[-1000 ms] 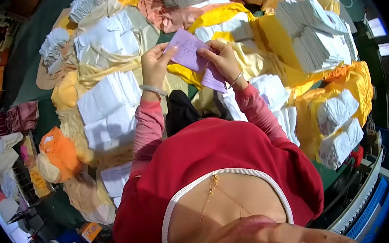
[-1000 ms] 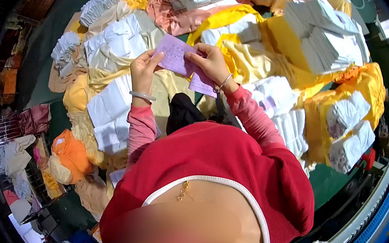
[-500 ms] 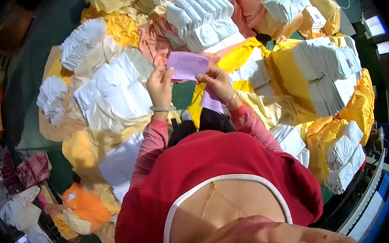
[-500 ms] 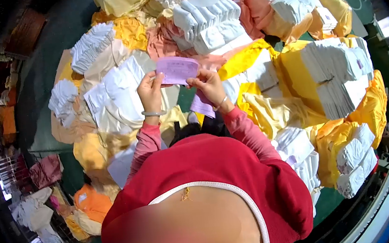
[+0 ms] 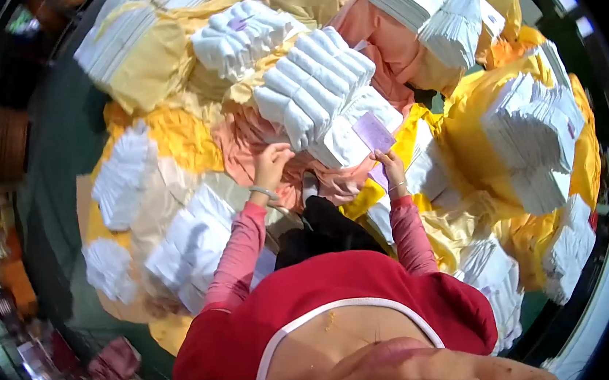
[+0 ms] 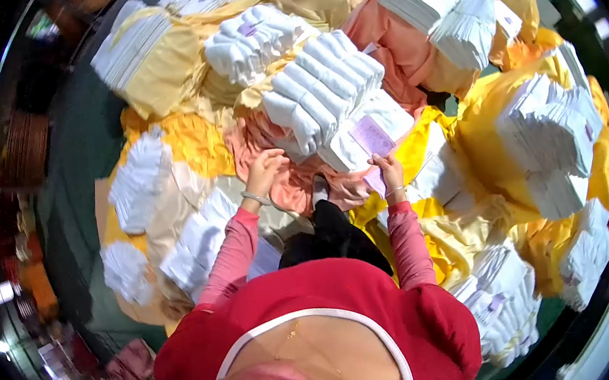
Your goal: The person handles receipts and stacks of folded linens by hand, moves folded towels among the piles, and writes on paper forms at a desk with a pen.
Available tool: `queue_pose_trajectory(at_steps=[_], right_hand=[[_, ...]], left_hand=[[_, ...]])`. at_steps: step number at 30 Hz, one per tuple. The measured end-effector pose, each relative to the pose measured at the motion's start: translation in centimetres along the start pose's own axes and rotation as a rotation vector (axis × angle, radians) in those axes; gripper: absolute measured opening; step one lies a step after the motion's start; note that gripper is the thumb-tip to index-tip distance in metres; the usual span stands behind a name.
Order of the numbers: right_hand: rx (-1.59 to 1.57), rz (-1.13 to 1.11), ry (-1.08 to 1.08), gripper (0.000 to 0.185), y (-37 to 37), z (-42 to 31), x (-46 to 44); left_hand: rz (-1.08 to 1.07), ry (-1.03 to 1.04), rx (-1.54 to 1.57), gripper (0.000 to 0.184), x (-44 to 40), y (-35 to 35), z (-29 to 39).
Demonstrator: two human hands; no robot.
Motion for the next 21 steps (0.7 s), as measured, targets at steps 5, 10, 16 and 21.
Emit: queue_pose_trajectory(at_steps=[5, 10, 16, 21], right_hand=[[-0.123, 0.179, 0.185, 0.019, 2.7, -0.5, -6.8], [-0.182, 0.306, 0.35, 0.019, 3.8, 3.0, -13.6], [-0.138, 0.415, 0.371, 0.019, 5.4, 6.2, -21.0], [-0.158, 0.432, 0.433, 0.022, 6.7, 9.6, -24.8]], left_hand=[[-0.301, -0.152, -0.363, 0.025, -14.8, -0.9, -5.4], [-0.413, -0.226, -0.774, 0.032, -28.5, -0.4, -8.4], [-0.299, -0.131, -0.777, 0.05, -46.0, 0.0, -21.7], [-0.024, -0.086, -1.077, 0.051, -50.1, 1.6, -24.9]])
Point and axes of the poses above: each hand's wrist, its own x-axis away from the middle knuckle, its own y-axis out of the palm, z = x × y, the point moved 4 cm from there along -x, towards the middle knuckle, and after that the axes turned 6 degrees about x, right-handed, at the moved point
